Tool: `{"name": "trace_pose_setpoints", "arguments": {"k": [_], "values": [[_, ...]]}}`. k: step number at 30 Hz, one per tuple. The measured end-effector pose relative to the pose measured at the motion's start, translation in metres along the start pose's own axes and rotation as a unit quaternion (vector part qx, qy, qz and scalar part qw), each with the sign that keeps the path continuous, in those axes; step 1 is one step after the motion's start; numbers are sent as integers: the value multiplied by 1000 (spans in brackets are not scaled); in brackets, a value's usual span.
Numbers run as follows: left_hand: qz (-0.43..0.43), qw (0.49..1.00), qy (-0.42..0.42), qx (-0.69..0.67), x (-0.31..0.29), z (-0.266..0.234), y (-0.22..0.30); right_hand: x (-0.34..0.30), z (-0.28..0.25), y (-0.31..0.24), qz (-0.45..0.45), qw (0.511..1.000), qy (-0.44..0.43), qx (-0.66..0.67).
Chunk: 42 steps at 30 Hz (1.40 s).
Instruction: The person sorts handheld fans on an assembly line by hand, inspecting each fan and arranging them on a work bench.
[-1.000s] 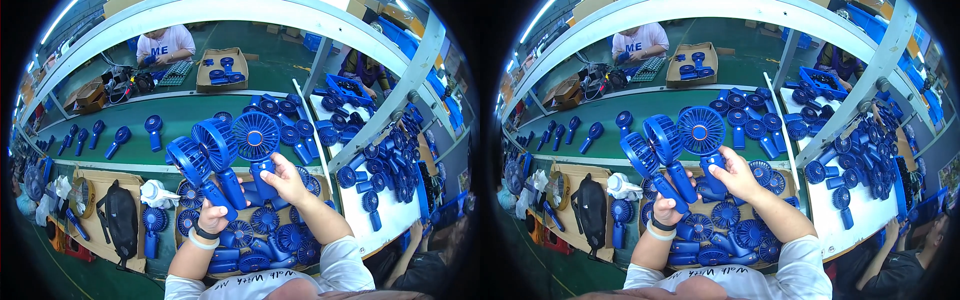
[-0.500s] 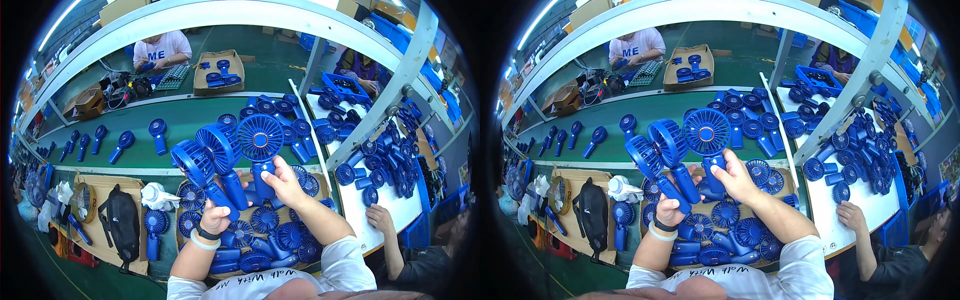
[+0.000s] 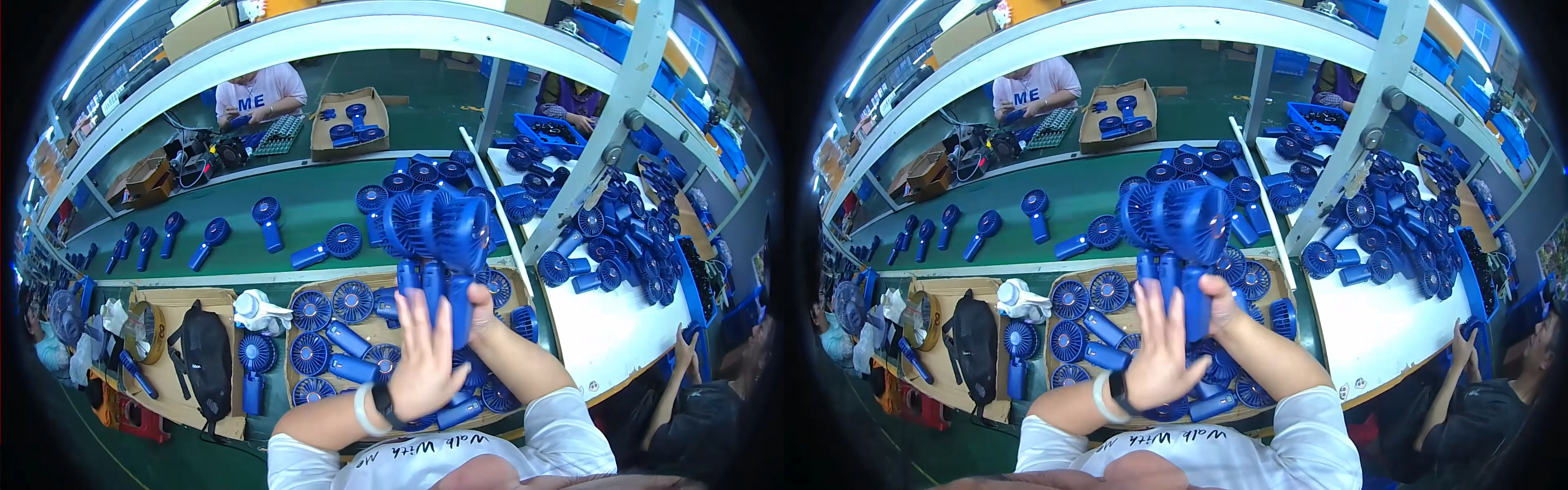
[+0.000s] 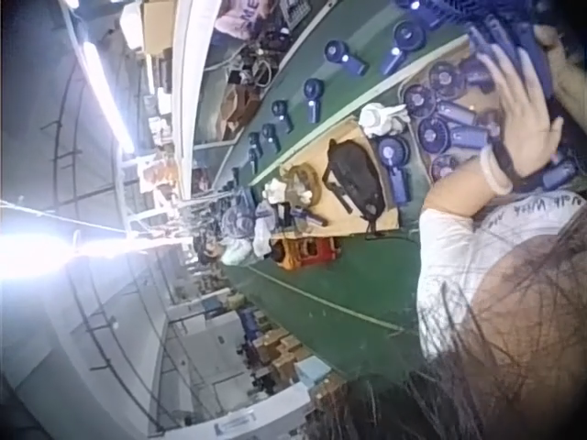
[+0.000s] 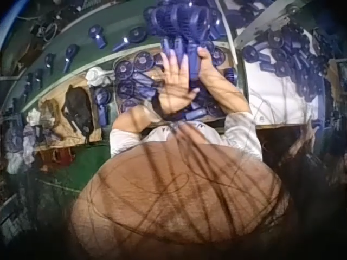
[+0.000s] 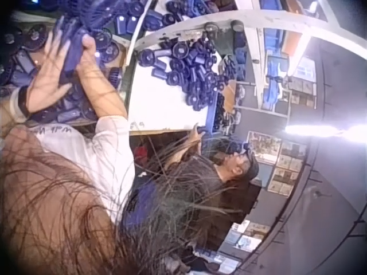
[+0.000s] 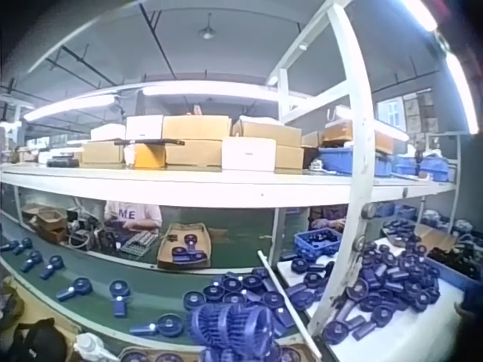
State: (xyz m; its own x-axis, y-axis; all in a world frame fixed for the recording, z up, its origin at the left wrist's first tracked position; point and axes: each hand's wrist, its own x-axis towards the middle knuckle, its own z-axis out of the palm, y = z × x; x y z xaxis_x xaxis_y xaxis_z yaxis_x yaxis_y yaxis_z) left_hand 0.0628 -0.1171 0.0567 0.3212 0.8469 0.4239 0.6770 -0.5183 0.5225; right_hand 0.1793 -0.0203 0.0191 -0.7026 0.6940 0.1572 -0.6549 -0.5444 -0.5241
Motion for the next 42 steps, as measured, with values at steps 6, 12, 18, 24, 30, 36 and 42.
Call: {"name": "trace_pose_setpoints", "arguments": {"k": [6,12,18,24,30,36,42], "values": [[296,953,8,-58,-42,-1,-28,2,9,-4,-13,992,-94,81],[53,964,257,29,21,-16,-90,-26,10,-29,-43,997,-50,39],[-366,869,42,331,78,-28,-229,-78,27,-46,-37,999,36,-11],[-440,837,-167,278,67,-7,-326,-194,-10,-82,-222,933,242,-149],[-362,897,-113,225,78,12,-325,-291,-101,-126,-418,677,597,-97],[-194,951,85,227,87,8,-242,-336,-166,-165,-355,633,665,-174],[-194,585,31,-787,60,12,-169,-330,-174,-177,-300,579,693,-308]]}}
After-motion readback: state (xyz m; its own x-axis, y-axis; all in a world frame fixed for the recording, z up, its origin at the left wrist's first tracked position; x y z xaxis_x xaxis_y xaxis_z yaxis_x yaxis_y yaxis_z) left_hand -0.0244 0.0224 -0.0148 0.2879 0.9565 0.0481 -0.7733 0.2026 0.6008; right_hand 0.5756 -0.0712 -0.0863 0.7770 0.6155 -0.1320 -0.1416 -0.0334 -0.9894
